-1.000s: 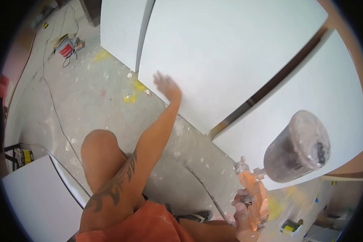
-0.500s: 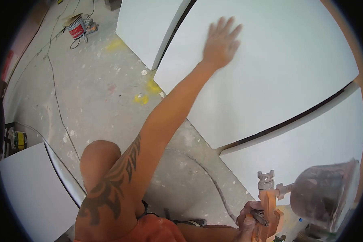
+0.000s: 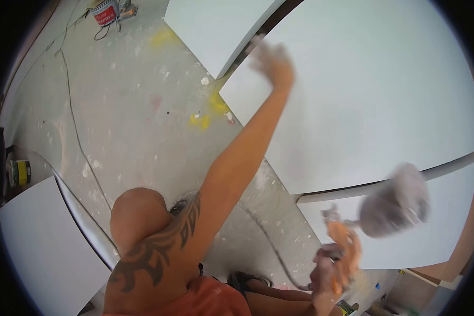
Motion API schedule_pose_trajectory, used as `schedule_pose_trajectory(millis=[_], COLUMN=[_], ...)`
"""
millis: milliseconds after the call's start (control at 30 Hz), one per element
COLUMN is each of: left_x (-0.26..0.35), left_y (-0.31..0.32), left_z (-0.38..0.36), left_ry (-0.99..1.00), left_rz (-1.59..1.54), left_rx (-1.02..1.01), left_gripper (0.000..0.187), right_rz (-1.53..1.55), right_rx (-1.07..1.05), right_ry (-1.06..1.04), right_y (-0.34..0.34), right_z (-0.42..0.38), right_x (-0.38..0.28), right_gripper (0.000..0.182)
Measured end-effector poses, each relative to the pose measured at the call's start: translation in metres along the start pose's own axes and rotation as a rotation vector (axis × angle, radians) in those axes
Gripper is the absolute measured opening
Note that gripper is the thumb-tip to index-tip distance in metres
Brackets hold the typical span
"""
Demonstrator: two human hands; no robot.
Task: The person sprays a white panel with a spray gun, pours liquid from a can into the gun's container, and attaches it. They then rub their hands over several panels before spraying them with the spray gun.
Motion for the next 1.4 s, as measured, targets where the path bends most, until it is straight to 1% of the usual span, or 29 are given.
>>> schedule_pose_trajectory(millis=[33, 67, 133, 167, 200, 233, 267, 300, 367, 433, 467, 533, 567, 600, 667, 733, 800, 833, 900, 933, 967, 1000, 1100, 1133, 1200, 1267, 1300, 1367, 1400], left_x=[0.028, 0.021, 0.013, -0.016, -0.057, -0.1, -0.134, -0.162, -0.204, -0.24, -0.235, -0.213, -0.205, -0.193, -0.168, -0.15, -0.163, -0.147, -0.131, -0.134, -0.142, -0.124, -0.101, -0.087, -0.029, 0.056, 0.09, 0.128, 0.123], left_y=[-0.008, -0.015, -0.03, -0.036, -0.038, -0.029, -0.034, -0.034, -0.029, -0.01, -0.005, -0.013, -0.016, -0.022, -0.037, -0.042, -0.02, -0.032, -0.04, -0.039, -0.03, -0.033, -0.027, -0.017, -0.006, 0.003, 0.005, -0.009, -0.014], left_z=[-0.002, -0.002, -0.008, -0.008, -0.004, 0.0, 0.006, 0.011, 0.009, -0.004, -0.024, -0.078, -0.113, -0.156, -0.238, -0.313, -0.38, -0.383, -0.391, -0.376, -0.345, -0.305, -0.155, -0.107, -0.045, -0.057, -0.086, -0.175, -0.225], left_ry=[0.199, 0.198, 0.549, 0.543, 0.439, 0.205, 0.033, -0.001, 0.074, -0.085, -0.073, 0.072, 0.052, 0.026, -0.211, -0.372, -0.376, -0.373, -0.742, -0.736, -0.446, -0.163, -0.1, 0.027, 0.188, 0.551, 0.711, 0.969, 1.127], left_rz=[-0.136, -0.131, -0.165, -0.117, -0.207, -0.053, 0.055, 0.125, 0.198, 0.386, 0.383, 0.331, 0.287, 0.245, 0.008, -0.038, 0.172, 0.166, 0.024, 0.012, 0.158, 0.294, 0.025, 0.175, -0.122, -0.256, -0.253, -0.121, -0.029], left_rx=[0.024, 0.032, -0.134, -0.065, -0.014, 0.062, -0.013, -0.043, -0.094, -0.07, -0.087, 0.146, 0.163, 0.179, 0.159, 0.166, 0.083, 0.082, -0.036, -0.034, 0.025, 0.089, 0.044, -0.02, 0.054, 0.03, -0.008, -0.194, -0.271], left_gripper=[0.061, 0.061, 0.059, 0.058, 0.057, 0.057, 0.055, 0.055, 0.055, 0.056, 0.056, 0.045, 0.045, 0.046, 0.05, 0.055, 0.059, 0.059, 0.06, 0.06, 0.061, 0.062, 0.06, 0.059, 0.057, 0.055, 0.056, 0.058, 0.057], right_rz=[-0.049, -0.017, 0.023, 0.009, 0.025, 0.041, 0.057, 0.036, -0.007, -0.054, -0.042, -0.006, 0.015, 0.054, 0.188, 0.198, 0.193, 0.194, 0.149, 0.152, 0.155, 0.149, 0.101, 0.124, 0.092, 0.066, 0.045, 0.019, 0.063], right_rx=[0.015, -0.008, -0.039, -0.03, -0.039, -0.048, -0.057, -0.096, -0.1, -0.098, -0.097, -0.043, 0.011, 0.013, -0.077, -0.042, 0.004, 0.008, 0.024, 0.026, 0.02, 0.014, 0.024, 0.041, 0.07, 0.098, 0.209, 0.317, 0.395], right_ry=[-0.03, -0.041, -0.061, -0.015, -0.038, -0.059, -0.081, -0.075, 0.012, 0.113, 0.084, 0.005, -0.044, 0.047, 0.262, 0.266, 0.249, 0.245, 0.226, 0.214, 0.208, 0.199, 0.177, 0.194, 0.171, 0.159, 0.0, -0.166, -0.151], right_y=[-0.006, -0.018, -0.025, -0.021, -0.016, -0.011, -0.007, -0.006, -0.019, -0.034, -0.036, -0.04, -0.043, -0.053, -0.055, -0.058, -0.061, -0.062, -0.065, -0.065, -0.065, -0.067, -0.07, -0.075, -0.081, -0.086, -0.097, -0.103, -0.101], right_z=[-0.006, -0.006, -0.004, -0.009, -0.012, -0.014, -0.017, -0.018, -0.026, -0.034, -0.032, -0.03, -0.03, -0.032, -0.032, -0.03, -0.028, -0.026, -0.026, -0.026, -0.026, -0.024, -0.028, -0.032, -0.033, -0.035, -0.036, -0.04, -0.044], right_x=[-0.013, 0.0, 0.012, 0.012, 0.016, 0.019, 0.023, 0.03, 0.041, 0.048, 0.046, 0.048, 0.051, 0.059, 0.054, 0.054, 0.055, 0.056, 0.054, 0.051, 0.048, 0.045, 0.035, 0.039, 0.037, 0.048, 0.056, 0.048, 0.033], right_gripper=[0.081, 0.079, 0.076, 0.071, 0.064, 0.058, 0.051, 0.049, 0.05, 0.051, 0.052, 0.051, 0.05, 0.048, 0.042, 0.04, 0.035, 0.035, 0.039, 0.039, 0.042, 0.045, 0.048, 0.046, 0.046, 0.045, 0.045, 0.046, 0.046])
Point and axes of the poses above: each hand's wrist, its own z-axis towards the middle knuckle, its own y-axis out of the palm, x = y × z, the point moved 5 cm from there along z, towards the middle knuckle, and after that the axes turned 4 degrees about -z, right-handed, at the moved point
